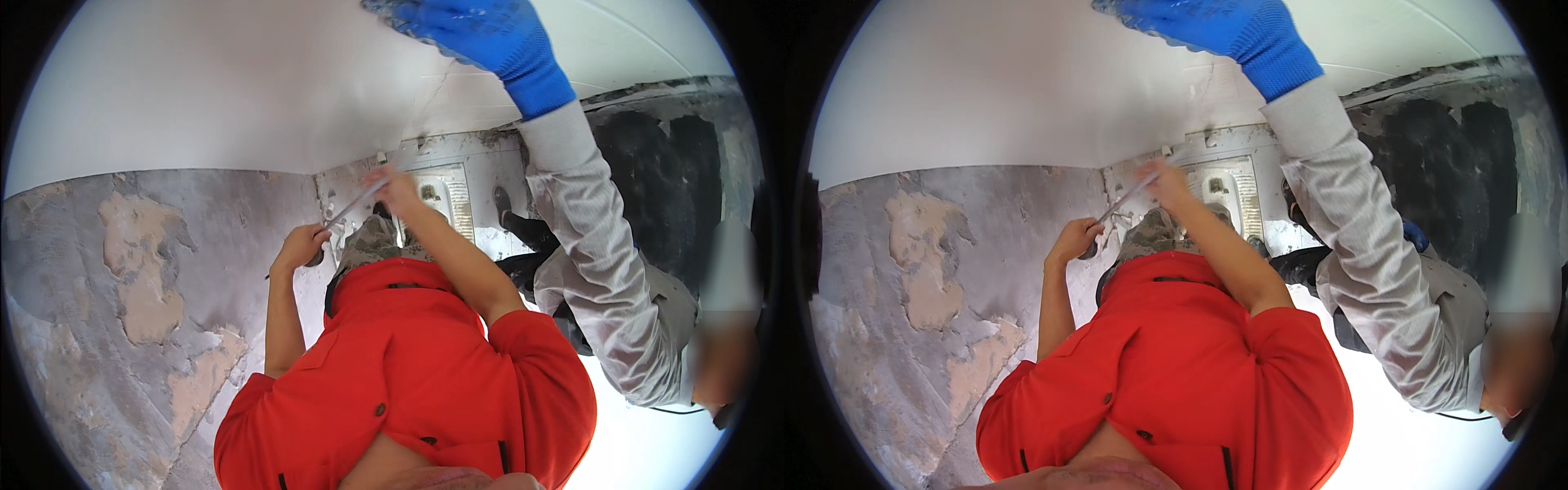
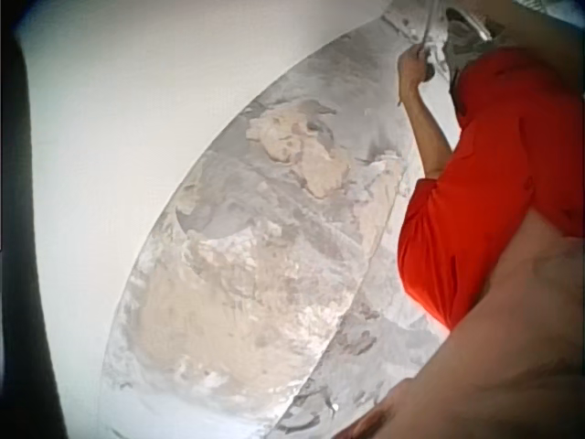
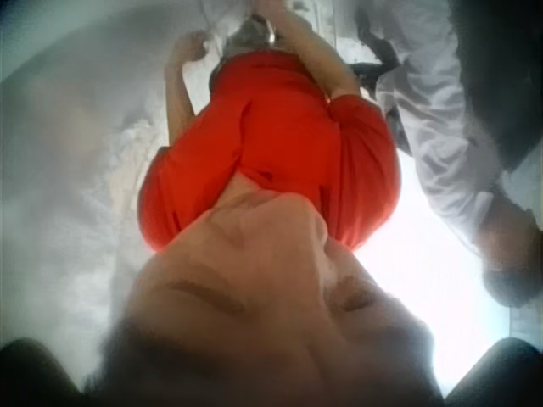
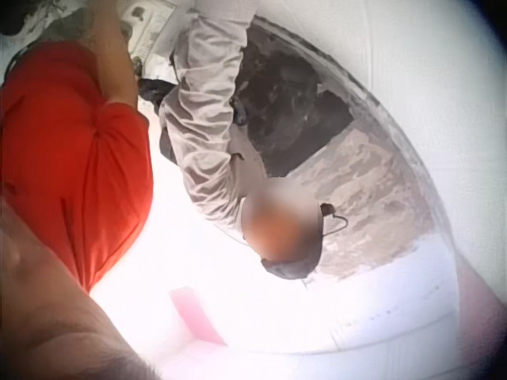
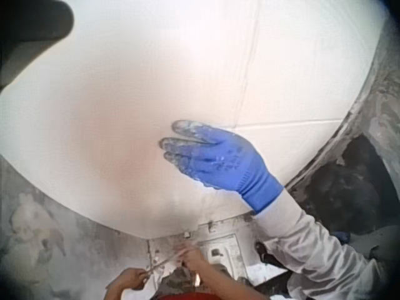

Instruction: The person measures and marks a wall, then uses a hammer to remove old plaster and debris. They handle a large white wall panel, positioning it against the wall, and use a tape measure and pencil to mark dimensions. The person also moves a stepladder and continues measuring and preparing the wall surface.

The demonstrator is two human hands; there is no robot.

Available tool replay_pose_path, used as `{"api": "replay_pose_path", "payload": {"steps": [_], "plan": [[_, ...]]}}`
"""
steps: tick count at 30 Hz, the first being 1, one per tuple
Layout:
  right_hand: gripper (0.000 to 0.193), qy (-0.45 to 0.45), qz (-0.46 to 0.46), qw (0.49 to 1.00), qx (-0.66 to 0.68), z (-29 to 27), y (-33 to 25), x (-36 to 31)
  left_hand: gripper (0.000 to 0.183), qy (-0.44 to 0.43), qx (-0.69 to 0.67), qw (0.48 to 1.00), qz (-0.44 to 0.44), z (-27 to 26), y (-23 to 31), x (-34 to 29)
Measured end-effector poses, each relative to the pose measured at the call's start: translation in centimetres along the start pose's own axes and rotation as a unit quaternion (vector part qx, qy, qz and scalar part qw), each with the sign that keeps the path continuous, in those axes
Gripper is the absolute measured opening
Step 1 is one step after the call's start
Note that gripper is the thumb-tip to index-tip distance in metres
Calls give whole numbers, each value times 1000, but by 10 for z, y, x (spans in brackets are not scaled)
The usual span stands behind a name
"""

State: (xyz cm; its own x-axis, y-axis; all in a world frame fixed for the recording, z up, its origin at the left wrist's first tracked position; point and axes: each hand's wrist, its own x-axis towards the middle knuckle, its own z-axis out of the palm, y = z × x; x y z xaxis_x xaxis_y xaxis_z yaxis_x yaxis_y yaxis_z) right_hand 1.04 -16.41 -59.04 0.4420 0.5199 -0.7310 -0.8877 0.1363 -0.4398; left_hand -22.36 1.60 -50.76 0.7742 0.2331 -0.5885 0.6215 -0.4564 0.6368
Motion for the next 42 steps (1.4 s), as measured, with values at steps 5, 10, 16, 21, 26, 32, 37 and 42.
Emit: {"api": "replay_pose_path", "payload": {"steps": [5, 10, 16, 21, 26, 32, 37, 42], "plan": [[36, 202, -23, 974, 100, -208, -54, 51, 32, -73, -1, 996, -54, 31, -68, -27], [34, 197, -5, 980, 8, -248, -68, 54, 31, -85, 28, 996, 22, 77, -62, 50], [29, 106, 33, 993, -37, -270, -50, 66, 38, -68, 67, 986, 135, 145, -22, 161], [27, 160, -24, 986, -32, -305, -75, 83, 38, -20, 58, 985, 163, 152, -41, 181], [27, 209, -80, 975, 1, -475, -133, 176, 32, 42, 103, 989, 95, 115, -113, 202], [28, 134, -121, 983, 18, -487, -92, 301, 33, 32, 171, 977, 126, 161, -146, 327], [22, 139, -91, 986, 34, -445, -46, 381, 36, 55, 171, 969, 167, 202, -128, 436], [27, 225, -157, 961, -23, -467, -62, 427, 32, 68, 193, 958, 203, 218, -135, 489]]}}
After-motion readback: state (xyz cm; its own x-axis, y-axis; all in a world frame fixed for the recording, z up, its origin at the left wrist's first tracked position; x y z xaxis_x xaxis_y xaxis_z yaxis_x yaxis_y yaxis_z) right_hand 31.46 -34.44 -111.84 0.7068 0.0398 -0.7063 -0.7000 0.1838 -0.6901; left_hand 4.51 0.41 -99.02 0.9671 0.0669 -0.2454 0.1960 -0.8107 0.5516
